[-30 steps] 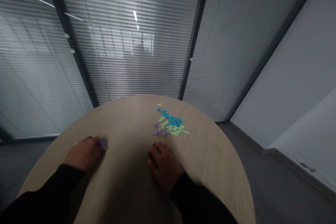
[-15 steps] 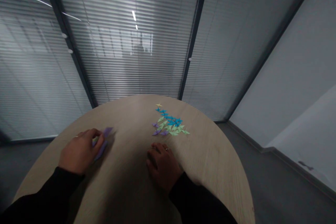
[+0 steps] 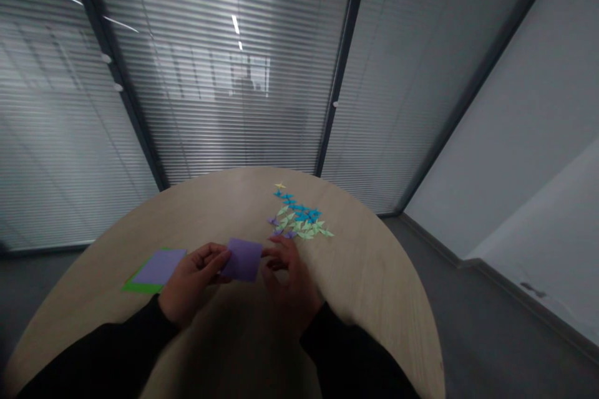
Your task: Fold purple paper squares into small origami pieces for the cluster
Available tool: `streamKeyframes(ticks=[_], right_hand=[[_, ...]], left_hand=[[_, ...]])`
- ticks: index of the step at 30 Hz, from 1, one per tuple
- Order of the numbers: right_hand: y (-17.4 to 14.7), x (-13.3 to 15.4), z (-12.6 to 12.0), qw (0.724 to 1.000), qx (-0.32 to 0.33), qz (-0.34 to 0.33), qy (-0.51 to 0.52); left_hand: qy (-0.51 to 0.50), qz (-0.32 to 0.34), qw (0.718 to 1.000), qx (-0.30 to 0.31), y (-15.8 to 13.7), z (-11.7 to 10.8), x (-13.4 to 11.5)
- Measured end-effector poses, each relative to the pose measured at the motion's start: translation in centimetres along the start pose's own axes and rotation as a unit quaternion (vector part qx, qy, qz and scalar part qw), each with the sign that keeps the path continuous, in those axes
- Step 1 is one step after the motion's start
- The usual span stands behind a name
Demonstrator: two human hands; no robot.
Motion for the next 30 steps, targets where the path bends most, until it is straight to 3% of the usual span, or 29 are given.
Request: streamKeyframes(ticks=[4, 9, 17, 22, 30], right_hand=[[-0.2, 1.7, 0.4, 0.993, 0.03, -0.07, -0.092], [-0.2, 2.1, 0.6, 0.986, 0.056, -0.082, -0.134], [-0.2, 0.7, -0.3, 0.999, 0.036, 0.008, -0.033], [-0.6, -0.8, 0.1, 0.994, 0.037, 0.078, 0.067], [-1.0, -2.2, 0.3, 0.986, -0.018, 0.127, 0.106]], left_hand=[[-0.017, -0.003, 1.0, -0.015, -0.2, 0.5, 0.4], [-0.024, -0.002, 1.0, 0.013, -0.4, 1.2, 1.0], [0.105, 0.124, 0.985, 0.054, -1.4, 2.1, -0.6], [0.139, 0.13, 0.978, 0.082, -1.7, 2.9, -0.8], [0.166, 0.115, 0.977, 0.074, -1.5, 3.2, 0.0]])
Point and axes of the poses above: each hand's wrist, its own y-axis towards the middle knuckle, its own z-axis out of the palm, x = y × z, the point moved 9 cm from there along y, towards the middle knuckle, and after that the axes turned 10 degrees about y, right-handed, at the moved point
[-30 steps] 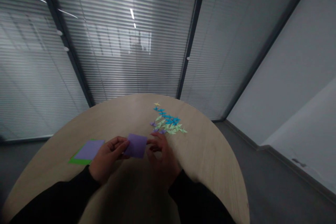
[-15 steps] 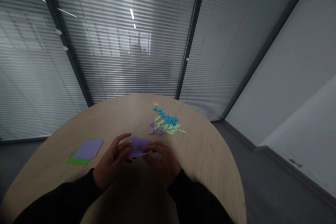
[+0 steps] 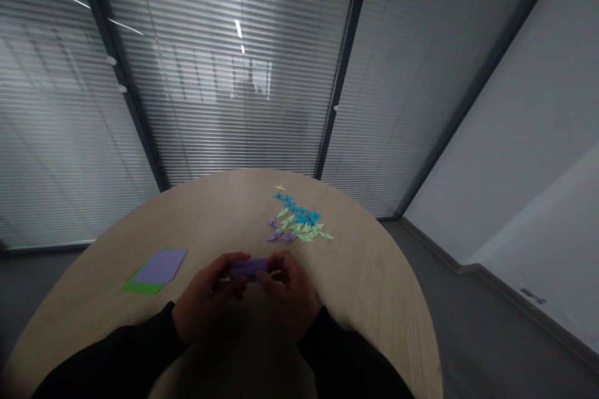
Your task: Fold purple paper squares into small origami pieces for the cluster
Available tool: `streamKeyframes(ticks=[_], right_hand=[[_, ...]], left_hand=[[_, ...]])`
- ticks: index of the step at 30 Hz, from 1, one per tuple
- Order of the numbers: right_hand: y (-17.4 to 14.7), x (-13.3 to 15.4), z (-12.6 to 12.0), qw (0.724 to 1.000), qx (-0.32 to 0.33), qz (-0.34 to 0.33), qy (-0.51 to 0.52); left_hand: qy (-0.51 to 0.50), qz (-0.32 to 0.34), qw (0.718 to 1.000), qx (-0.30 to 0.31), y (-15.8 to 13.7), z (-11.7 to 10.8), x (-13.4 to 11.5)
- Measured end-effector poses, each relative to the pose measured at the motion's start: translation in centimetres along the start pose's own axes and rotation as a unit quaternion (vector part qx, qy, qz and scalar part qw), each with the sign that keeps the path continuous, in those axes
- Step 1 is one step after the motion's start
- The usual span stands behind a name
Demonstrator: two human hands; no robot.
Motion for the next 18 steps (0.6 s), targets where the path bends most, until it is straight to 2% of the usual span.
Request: streamKeyframes(ticks=[9, 18], right_hand=[[-0.01, -0.16, 0.35, 0.999, 0.013, 0.03, -0.02], [-0.08, 0.22, 0.22, 0.997, -0.012, 0.047, -0.055]], left_hand=[[0.034, 0.0, 0.999, -0.013, 0.09, -0.3, 0.21], [0.076, 0.003, 0.997, -0.021, -0.03, -0.65, -0.58]])
Point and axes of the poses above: each hand's wrist, its own y-axis towards the middle knuckle, its own z-axis out of the palm, x = y × z, the point moved 9 cm from there along y, towards the middle knuckle, and after that the axes turned 10 degrees about y, right-handed, at the moved point
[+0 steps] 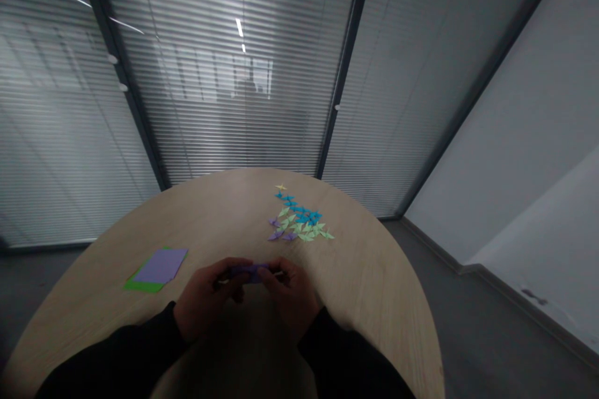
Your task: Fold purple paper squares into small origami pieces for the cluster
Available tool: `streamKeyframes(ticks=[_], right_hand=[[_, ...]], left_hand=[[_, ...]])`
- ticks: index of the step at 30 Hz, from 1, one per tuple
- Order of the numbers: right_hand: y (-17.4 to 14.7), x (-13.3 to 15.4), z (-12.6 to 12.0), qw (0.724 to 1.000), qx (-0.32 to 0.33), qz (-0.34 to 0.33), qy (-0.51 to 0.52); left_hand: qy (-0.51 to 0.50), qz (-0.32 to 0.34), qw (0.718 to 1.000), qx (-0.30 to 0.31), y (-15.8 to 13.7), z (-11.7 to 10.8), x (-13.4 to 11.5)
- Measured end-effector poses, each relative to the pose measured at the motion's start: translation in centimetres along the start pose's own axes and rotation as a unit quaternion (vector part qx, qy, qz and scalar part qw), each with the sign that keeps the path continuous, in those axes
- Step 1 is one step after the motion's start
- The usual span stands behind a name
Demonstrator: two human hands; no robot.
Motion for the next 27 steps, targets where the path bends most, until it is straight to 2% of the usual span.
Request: streamKeyframes(ticks=[9, 17, 27], right_hand=[[-0.02, 0.11, -0.16, 1.0, -0.012, -0.001, -0.01], [0.02, -0.19, -0.09, 1.0, -0.008, 0.019, 0.013], [0.05, 0.05, -0.23, 1.0, -0.011, 0.008, 0.004]], left_hand=[[0.008, 0.012, 1.0, -0.007, 0.14, -0.02, -0.18], [0.01, 0.0, 1.0, -0.003, 0.03, 0.04, -0.1], [-0.005, -0.013, 1.0, 0.004, 0.15, 0.13, -0.03]])
Point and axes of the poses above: each hand's wrist, its own y-axis towards the middle knuckle, its own z-axis out of the palm, x = y × z, the point moved 9 cm from there along y, towards the middle knuckle, and after that the axes turned 10 degrees about y, right-handed, at the moved point
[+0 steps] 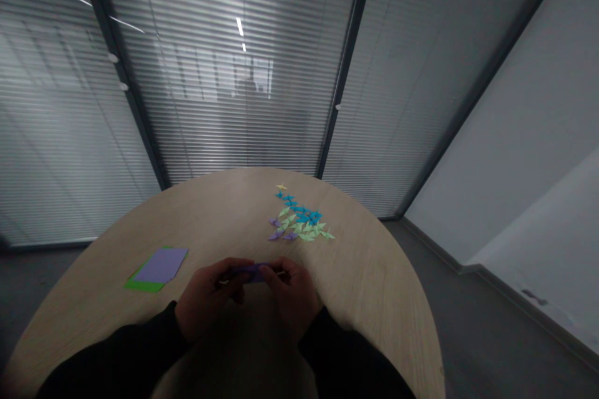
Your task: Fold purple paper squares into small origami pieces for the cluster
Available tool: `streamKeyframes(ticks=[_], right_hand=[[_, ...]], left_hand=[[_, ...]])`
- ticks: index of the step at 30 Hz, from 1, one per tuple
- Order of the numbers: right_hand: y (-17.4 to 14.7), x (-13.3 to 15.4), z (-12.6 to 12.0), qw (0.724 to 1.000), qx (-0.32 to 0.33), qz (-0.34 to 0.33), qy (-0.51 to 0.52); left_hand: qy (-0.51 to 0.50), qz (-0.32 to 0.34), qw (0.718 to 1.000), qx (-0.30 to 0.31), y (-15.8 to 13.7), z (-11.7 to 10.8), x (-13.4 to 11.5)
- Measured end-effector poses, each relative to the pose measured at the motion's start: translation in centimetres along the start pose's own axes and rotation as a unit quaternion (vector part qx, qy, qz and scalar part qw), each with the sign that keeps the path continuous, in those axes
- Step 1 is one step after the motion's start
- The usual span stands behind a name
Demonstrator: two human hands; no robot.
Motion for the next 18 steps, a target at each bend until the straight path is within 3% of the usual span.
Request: streamKeyframes(ticks=[12, 18], right_hand=[[0.3, 0.3, -0.4, 0.996, 0.004, -0.039, -0.082], [0.4, 1.6, -0.5, 0.984, 0.031, -0.092, -0.15]], left_hand=[[0.01, -0.018, 0.999, 0.031, 0.4, 0.6, 1.0], [0.065, -0.004, 0.991, 0.115, 0.2, 1.6, 0.2]])
Point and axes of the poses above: each hand's wrist, its own y-axis towards the middle knuckle, its own z-axis out of the palm, x = y × z, the point moved 9 cm from there along y, towards the middle knuckle, and after that the axes turned 10 degrees about y, right-handed, at the moved point
